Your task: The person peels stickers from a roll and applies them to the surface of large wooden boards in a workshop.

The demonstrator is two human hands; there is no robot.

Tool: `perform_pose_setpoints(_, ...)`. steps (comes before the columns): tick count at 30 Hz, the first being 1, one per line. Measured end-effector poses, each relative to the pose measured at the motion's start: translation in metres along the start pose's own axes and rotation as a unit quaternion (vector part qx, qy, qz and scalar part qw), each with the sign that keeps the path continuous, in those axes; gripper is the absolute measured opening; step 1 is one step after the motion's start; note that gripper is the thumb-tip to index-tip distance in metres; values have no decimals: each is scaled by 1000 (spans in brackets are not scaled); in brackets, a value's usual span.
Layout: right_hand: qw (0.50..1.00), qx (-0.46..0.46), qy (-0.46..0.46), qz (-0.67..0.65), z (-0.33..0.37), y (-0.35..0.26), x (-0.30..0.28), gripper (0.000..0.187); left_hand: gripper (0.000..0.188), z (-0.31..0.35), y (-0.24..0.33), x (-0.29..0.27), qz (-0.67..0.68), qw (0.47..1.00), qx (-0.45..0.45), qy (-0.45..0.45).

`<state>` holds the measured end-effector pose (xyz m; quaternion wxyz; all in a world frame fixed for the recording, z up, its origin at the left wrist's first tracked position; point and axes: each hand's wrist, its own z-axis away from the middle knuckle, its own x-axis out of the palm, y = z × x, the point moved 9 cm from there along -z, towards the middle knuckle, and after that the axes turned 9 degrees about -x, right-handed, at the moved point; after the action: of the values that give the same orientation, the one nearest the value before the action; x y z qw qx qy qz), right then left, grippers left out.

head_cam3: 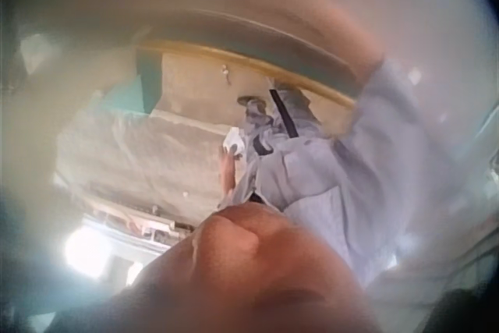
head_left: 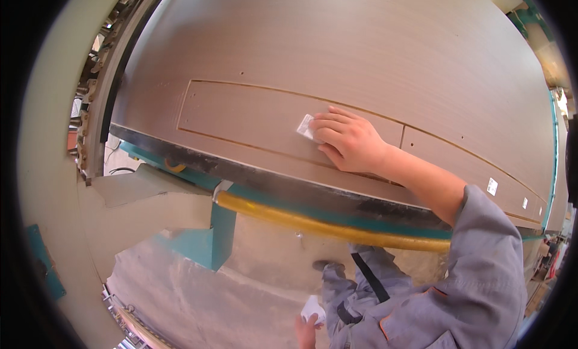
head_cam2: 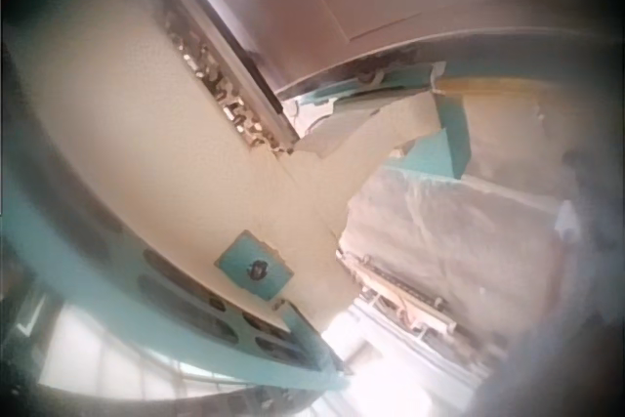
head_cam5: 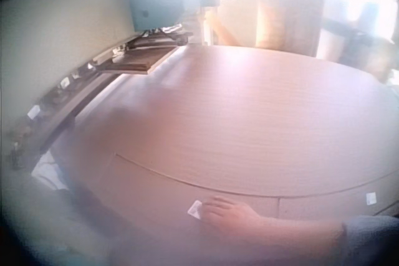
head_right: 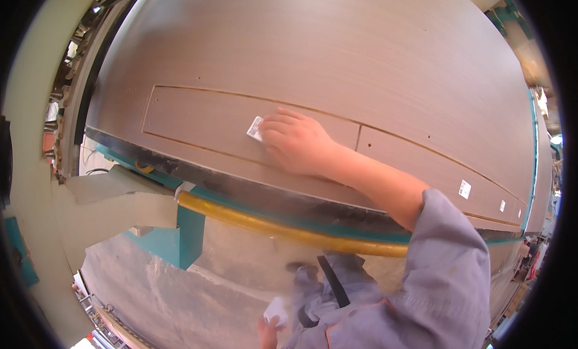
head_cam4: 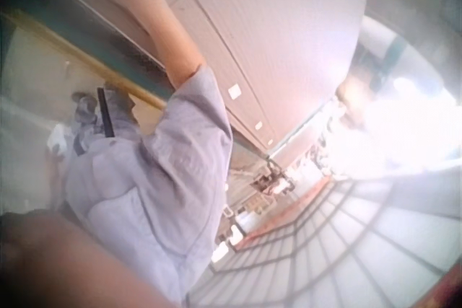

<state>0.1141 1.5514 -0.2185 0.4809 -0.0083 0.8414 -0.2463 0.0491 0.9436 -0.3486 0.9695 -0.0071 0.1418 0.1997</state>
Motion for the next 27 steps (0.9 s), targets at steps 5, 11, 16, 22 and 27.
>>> perform_pose_setpoints(5,994,20,-107,31,4,-18,33,80,33,-12,24,1,119,991,64,-16)
perform_pose_setpoints(11,988,53,-132,64,40,-36,30,83,36,-5,41,-18,128,980,150,-15)
perform_pose_setpoints(16,976,123,-149,98,71,-70,16,84,37,20,11,-64,190,961,202,-16)
perform_pose_setpoints(22,961,253,-88,63,157,-175,25,66,33,4,-89,-129,207,941,267,-34)
perform_pose_setpoints(27,925,272,-264,-34,334,-398,146,49,34,-37,-191,-173,260,922,247,-146)
